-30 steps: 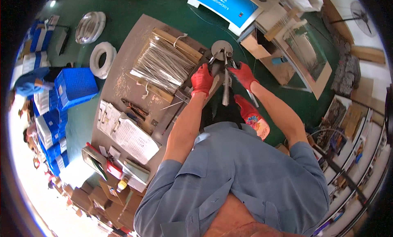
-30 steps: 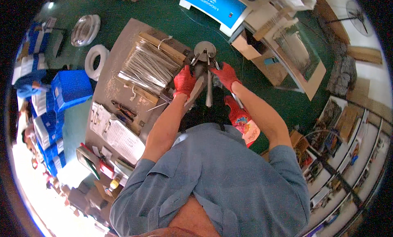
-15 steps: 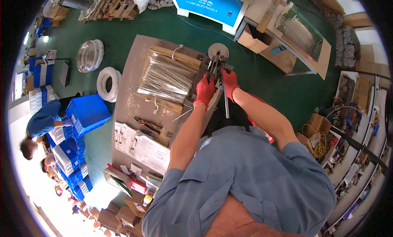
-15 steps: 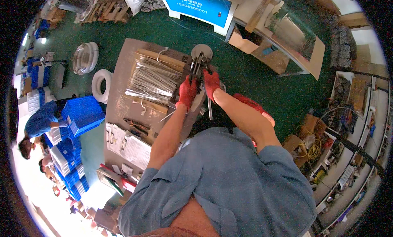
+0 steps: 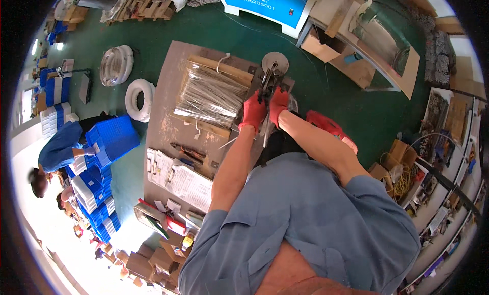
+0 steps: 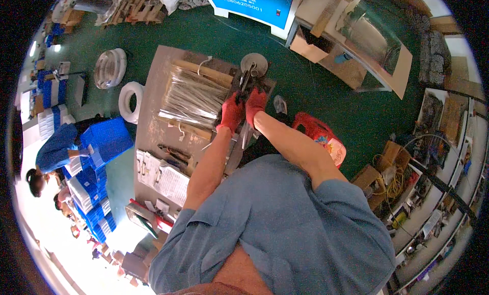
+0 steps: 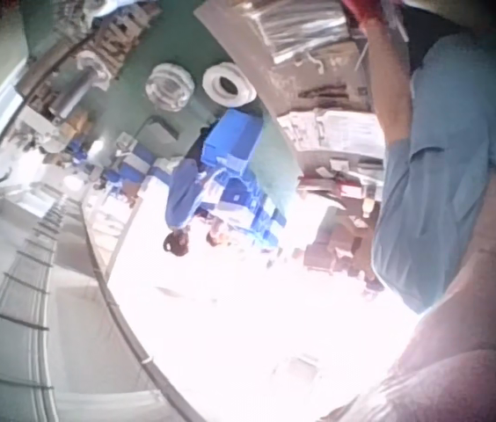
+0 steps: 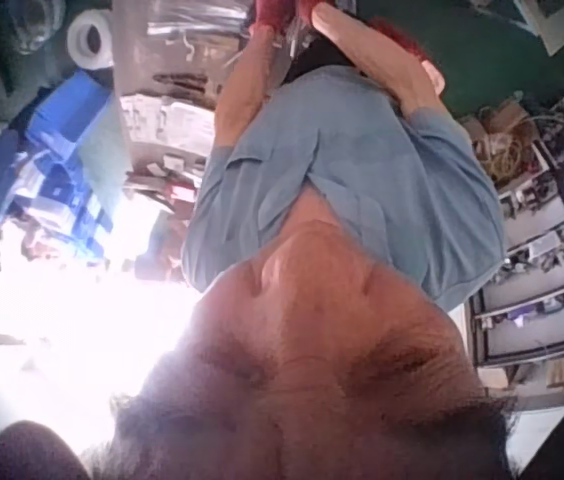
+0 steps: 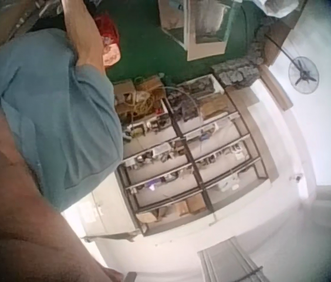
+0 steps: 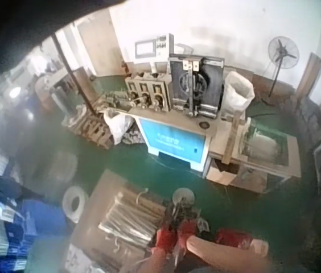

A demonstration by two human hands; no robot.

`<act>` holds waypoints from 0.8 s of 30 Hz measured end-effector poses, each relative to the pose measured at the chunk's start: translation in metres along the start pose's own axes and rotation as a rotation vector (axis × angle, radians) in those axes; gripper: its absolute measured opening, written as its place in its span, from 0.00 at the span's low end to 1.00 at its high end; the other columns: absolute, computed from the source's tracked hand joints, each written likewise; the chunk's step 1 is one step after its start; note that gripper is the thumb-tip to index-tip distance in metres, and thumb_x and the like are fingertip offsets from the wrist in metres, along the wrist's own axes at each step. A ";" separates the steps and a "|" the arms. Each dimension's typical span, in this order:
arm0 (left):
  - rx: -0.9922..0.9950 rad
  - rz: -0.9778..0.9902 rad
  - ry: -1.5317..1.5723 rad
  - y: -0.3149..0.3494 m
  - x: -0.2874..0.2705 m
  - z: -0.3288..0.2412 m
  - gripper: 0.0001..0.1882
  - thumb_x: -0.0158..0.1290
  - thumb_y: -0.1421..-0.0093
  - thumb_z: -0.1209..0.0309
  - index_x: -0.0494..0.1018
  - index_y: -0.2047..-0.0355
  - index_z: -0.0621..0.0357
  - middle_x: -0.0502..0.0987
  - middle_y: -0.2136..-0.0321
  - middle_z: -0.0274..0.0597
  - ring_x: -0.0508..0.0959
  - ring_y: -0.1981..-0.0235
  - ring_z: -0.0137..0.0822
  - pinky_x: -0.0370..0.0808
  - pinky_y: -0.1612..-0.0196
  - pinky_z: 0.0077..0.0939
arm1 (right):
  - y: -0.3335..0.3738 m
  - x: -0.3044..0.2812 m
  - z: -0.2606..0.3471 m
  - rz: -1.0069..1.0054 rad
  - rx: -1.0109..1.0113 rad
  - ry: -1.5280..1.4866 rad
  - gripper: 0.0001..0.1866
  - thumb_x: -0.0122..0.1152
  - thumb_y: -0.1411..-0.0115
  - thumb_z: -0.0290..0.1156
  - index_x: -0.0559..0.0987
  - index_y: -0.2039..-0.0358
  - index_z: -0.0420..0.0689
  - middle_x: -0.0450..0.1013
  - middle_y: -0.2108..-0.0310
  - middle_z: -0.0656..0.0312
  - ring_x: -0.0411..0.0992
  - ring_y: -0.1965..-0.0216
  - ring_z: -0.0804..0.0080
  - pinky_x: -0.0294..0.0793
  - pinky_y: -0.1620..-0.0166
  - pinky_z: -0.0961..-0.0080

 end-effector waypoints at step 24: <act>-0.441 0.047 1.113 -0.024 -0.077 -0.089 0.15 0.51 0.37 0.60 0.70 0.56 0.56 0.74 0.76 0.37 0.74 0.81 0.31 0.73 0.82 0.25 | -0.127 -0.118 0.090 0.426 -1.175 1.163 0.27 0.63 0.48 0.33 0.71 0.47 0.43 0.72 0.57 0.49 0.71 0.56 0.49 0.70 0.53 0.55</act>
Point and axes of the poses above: each hand's wrist, its own y-axis away from the middle knuckle, its own x-axis out of the palm, z = x × y, the point moved 2 cm from there along -y, towards the middle knuckle
